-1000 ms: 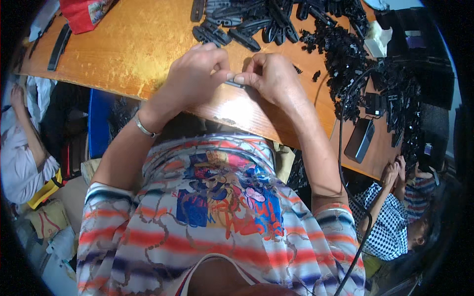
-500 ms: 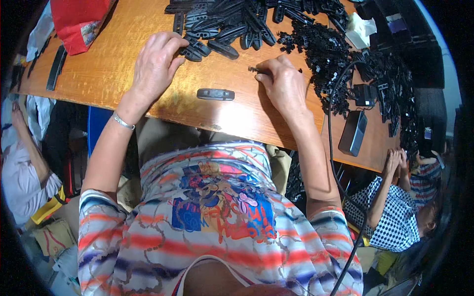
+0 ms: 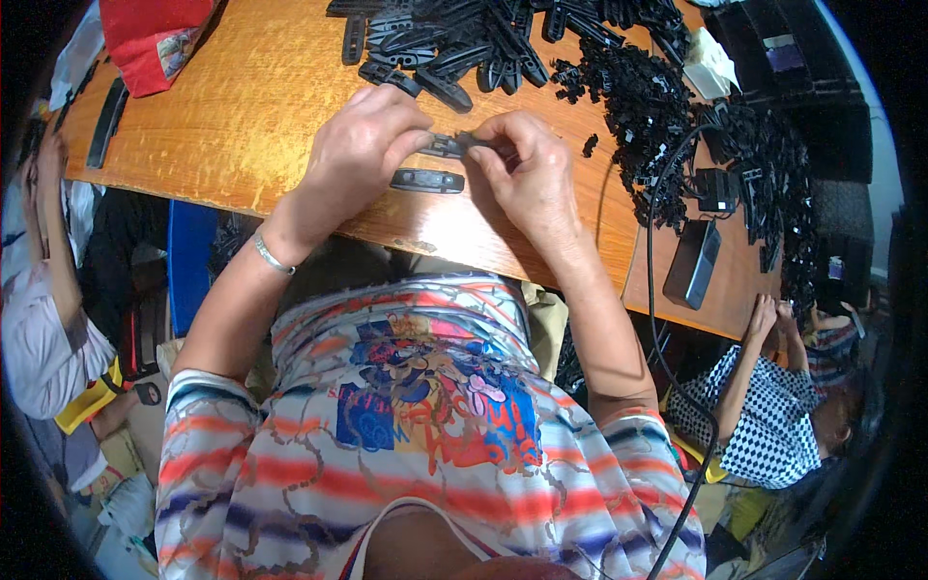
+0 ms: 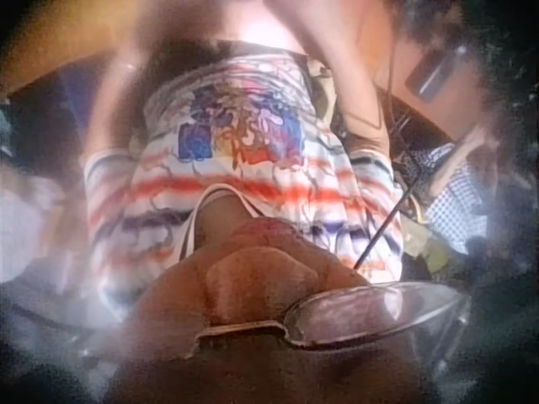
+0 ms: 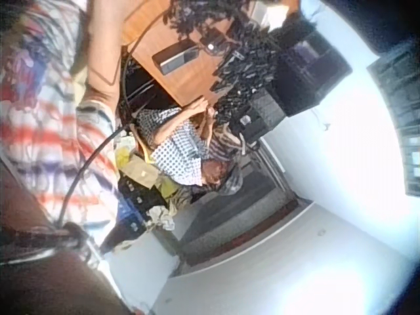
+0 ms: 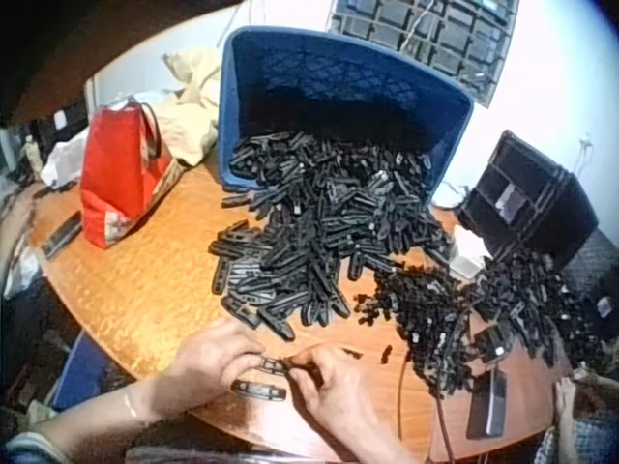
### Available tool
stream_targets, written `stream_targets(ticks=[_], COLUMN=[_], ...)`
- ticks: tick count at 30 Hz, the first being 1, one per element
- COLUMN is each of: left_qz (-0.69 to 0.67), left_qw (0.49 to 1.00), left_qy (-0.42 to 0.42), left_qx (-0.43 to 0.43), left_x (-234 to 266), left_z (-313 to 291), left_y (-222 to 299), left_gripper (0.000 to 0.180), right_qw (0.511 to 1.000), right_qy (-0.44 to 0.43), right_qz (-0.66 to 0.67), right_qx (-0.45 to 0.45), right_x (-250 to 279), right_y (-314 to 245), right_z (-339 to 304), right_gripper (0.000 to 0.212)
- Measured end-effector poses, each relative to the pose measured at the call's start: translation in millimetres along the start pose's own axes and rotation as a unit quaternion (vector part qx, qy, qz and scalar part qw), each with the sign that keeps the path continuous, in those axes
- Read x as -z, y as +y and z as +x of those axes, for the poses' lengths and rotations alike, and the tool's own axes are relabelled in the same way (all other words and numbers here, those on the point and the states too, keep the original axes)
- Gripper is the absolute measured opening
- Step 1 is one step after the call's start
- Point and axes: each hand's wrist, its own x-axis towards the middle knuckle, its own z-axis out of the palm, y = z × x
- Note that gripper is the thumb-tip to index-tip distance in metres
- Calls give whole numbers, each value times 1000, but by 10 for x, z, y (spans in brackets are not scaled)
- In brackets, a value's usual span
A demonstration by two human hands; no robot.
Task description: The person repeatedly picks up plastic parts from piles on a table, inserts small components into plastic bases by hand, and places the assembled pieces on the table.
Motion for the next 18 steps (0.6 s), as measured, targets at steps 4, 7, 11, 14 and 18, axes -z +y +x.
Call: stream_targets(ticks=[4,7,11,14,18], left_qz=[3,9,10,16,8], left_qw=[998,999,998,998,999], left_qy=[56,52,55,56,39], left_qx=[-6,6,24,23,22], left_x=[23,5,-11,-31,-32], left_z=[-66,-84,-116,-124,-135], left_y=[-44,-22,-44,-66,-111], left_gripper=[16,18,18,17,22], right_qw=[996,995,992,992,992], right_qy=[9,8,10,4,-15], right_qz=[-8,8,-2,1,15], right_qx=[85,100,126,124,122], right_x=[-101,-152,-184,-174,-135], right_y=[12,77,73,86,132], right_z=[-28,-45,-24,-12,33], right_gripper=[14,14,14,14,13])
